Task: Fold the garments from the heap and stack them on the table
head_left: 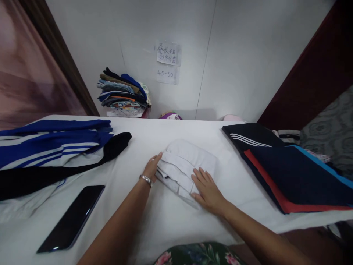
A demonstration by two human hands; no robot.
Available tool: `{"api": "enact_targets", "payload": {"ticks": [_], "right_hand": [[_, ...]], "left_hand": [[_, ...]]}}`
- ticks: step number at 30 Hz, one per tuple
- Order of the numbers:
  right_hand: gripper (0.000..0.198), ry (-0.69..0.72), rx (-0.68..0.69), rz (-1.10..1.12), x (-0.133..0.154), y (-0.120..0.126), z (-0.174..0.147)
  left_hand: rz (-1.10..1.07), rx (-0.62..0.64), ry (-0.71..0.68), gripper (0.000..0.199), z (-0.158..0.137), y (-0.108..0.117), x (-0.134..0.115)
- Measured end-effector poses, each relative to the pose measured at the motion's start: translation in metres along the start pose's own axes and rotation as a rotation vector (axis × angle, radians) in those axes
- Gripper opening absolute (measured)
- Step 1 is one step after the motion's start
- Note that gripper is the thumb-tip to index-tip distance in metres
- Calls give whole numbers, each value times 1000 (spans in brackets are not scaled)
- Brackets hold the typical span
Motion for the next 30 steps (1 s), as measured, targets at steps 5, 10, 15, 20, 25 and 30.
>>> {"api": "enact_targets", "payload": {"ticks": [5,10,15,20,25,30], "right_hand": [[57,27,3,199,11,-12,-38],[52,-389,-495,675,-47,23,-81],[88,-740,-495,1276,-66,-6,-82],[76,-610,-399,1270,-44,10,-45],[79,-485,-313,1171,-69,64,-13],[79,-461,-99,899,-98,119,47]], "left_hand": [[1,62,204,53,19,8,3],[181,161,283,47,31,5,1],[263,225,263,39,27,-11,1],[188,306,331,33,5,-10,19],[-20,481,412,34,-65,-35,49],[-336,497,400,42,-142,-118,66]]}}
Point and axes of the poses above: each hand's wrist, its own z-axis towards the middle knuckle, its own y-axis out of the back of the hand, x = y × z, the point moved 10 cm from there along z, towards the middle knuckle, and after that the axes turned 10 degrees about z, right-handed, at the moved point
